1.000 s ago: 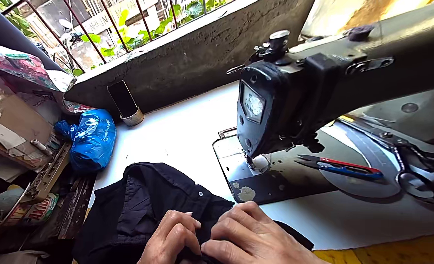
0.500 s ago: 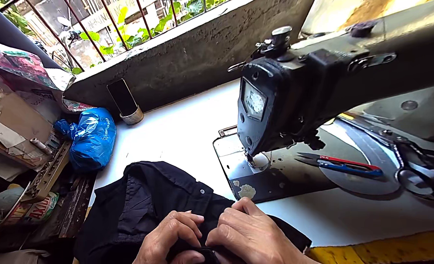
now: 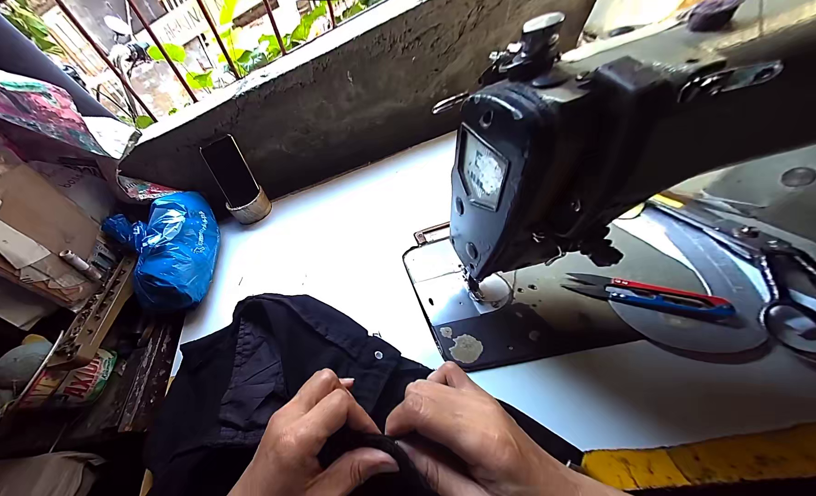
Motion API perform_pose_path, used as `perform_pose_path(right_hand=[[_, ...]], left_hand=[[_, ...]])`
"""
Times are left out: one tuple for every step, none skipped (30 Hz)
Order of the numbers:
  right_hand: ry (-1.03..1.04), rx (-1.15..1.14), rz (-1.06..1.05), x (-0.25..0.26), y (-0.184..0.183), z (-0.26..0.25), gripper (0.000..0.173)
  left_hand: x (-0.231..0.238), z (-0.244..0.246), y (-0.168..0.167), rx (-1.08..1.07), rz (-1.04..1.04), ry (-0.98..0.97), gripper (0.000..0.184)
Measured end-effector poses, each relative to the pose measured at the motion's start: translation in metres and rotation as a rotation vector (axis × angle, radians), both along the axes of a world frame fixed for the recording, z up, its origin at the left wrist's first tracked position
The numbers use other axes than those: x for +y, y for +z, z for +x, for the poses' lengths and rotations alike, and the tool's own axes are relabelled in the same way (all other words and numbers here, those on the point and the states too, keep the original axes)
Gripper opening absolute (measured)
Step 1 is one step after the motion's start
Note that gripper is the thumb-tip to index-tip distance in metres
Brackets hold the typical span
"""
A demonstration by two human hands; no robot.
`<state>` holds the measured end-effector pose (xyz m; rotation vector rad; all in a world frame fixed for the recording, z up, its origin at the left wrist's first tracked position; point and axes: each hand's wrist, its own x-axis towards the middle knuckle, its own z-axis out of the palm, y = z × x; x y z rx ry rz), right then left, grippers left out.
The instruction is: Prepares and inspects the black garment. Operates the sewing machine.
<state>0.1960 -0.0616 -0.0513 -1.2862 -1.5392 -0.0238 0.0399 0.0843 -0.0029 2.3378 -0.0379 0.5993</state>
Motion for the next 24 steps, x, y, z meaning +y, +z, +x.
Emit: perform_pose_path(right_hand=[[-0.004, 0.011, -0.010, 0.000, 0.001, 0.002, 0.019], [-0.015, 0.007, -0.018, 0.000, 0.003, 0.004, 0.019], [-0.034, -0.008, -0.026, 0.001, 0.004, 0.006, 0.018], [-0.054, -0.031, -0.037, 0.002, 0.006, 0.008, 0.017], [-0.068, -0.052, -0.058, 0.002, 0.008, 0.009, 0.015], [-0.081, -0.080, -0.089, 0.003, 0.012, 0.011, 0.014], [-0.089, -0.115, -0.119, 0.003, 0.016, 0.013, 0.014], [-0.080, -0.139, -0.147, 0.003, 0.020, 0.013, 0.017], [-0.064, -0.143, -0.155, 0.003, 0.022, 0.013, 0.017], [-0.050, -0.125, -0.143, 0.004, 0.022, 0.013, 0.013], [-0.040, -0.084, -0.127, 0.005, 0.022, 0.014, 0.010], [-0.034, -0.029, -0.121, 0.005, 0.022, 0.016, 0.010], [-0.026, 0.035, -0.127, 0.005, 0.022, 0.018, 0.011], [-0.018, 0.093, -0.133, 0.004, 0.020, 0.019, 0.013], [-0.013, 0.134, -0.131, 0.004, 0.018, 0.020, 0.014], [-0.007, 0.160, -0.123, 0.004, 0.015, 0.019, 0.015], [0.000, 0.186, -0.111, 0.003, 0.014, 0.017, 0.017], [0.003, 0.201, -0.096, 0.002, 0.014, 0.015, 0.017], [0.002, 0.215, -0.083, 0.001, 0.014, 0.013, 0.017], [0.006, 0.233, -0.073, 0.000, 0.015, 0.012, 0.016], [0.011, 0.255, -0.069, 0.000, 0.015, 0.011, 0.017], [0.016, 0.276, -0.069, -0.001, 0.015, 0.011, 0.017], [0.025, 0.295, -0.076, -0.002, 0.014, 0.012, 0.018], [0.042, 0.315, -0.089, -0.003, 0.013, 0.014, 0.018]], left_hand=[[0.001, 0.003, 0.003, 0.000, 0.024, 0.004, 0.029], [0.004, 0.007, 0.006, 0.010, 0.047, 0.006, 0.029], [0.006, 0.011, 0.011, 0.036, 0.067, 0.001, 0.030], [0.009, 0.015, 0.016, 0.074, 0.074, -0.011, 0.029], [0.011, 0.019, 0.021, 0.116, 0.053, -0.031, 0.028], [0.014, 0.024, 0.027, 0.153, 0.004, -0.059, 0.026], [0.016, 0.029, 0.033, 0.186, -0.062, -0.091, 0.022], [0.017, 0.034, 0.039, 0.211, -0.104, -0.113, 0.020], [0.018, 0.038, 0.044, 0.222, -0.115, -0.127, 0.019], [0.019, 0.041, 0.047, 0.221, -0.103, -0.140, 0.019], [0.021, 0.042, 0.049, 0.224, -0.082, -0.159, 0.021], [0.025, 0.043, 0.050, 0.238, -0.053, -0.185, 0.024], [0.030, 0.042, 0.050, 0.267, -0.022, -0.215, 0.028], [0.034, 0.041, 0.050, 0.315, -0.005, -0.240, 0.033], [0.038, 0.041, 0.048, 0.363, -0.006, -0.262, 0.035], [0.038, 0.041, 0.048, 0.398, -0.003, -0.271, 0.034], [0.037, 0.043, 0.048, 0.426, 0.017, -0.270, 0.032], [0.034, 0.045, 0.049, 0.451, 0.041, -0.280, 0.032], [0.031, 0.048, 0.052, 0.474, 0.055, -0.303, 0.034], [0.030, 0.050, 0.055, 0.494, 0.058, -0.328, 0.035], [0.029, 0.053, 0.058, 0.510, 0.041, -0.353, 0.034], [0.031, 0.055, 0.059, 0.527, 0.002, -0.380, 0.032], [0.032, 0.057, 0.058, 0.547, -0.058, -0.407, 0.030], [0.034, 0.058, 0.055, 0.566, -0.135, -0.435, 0.028]])
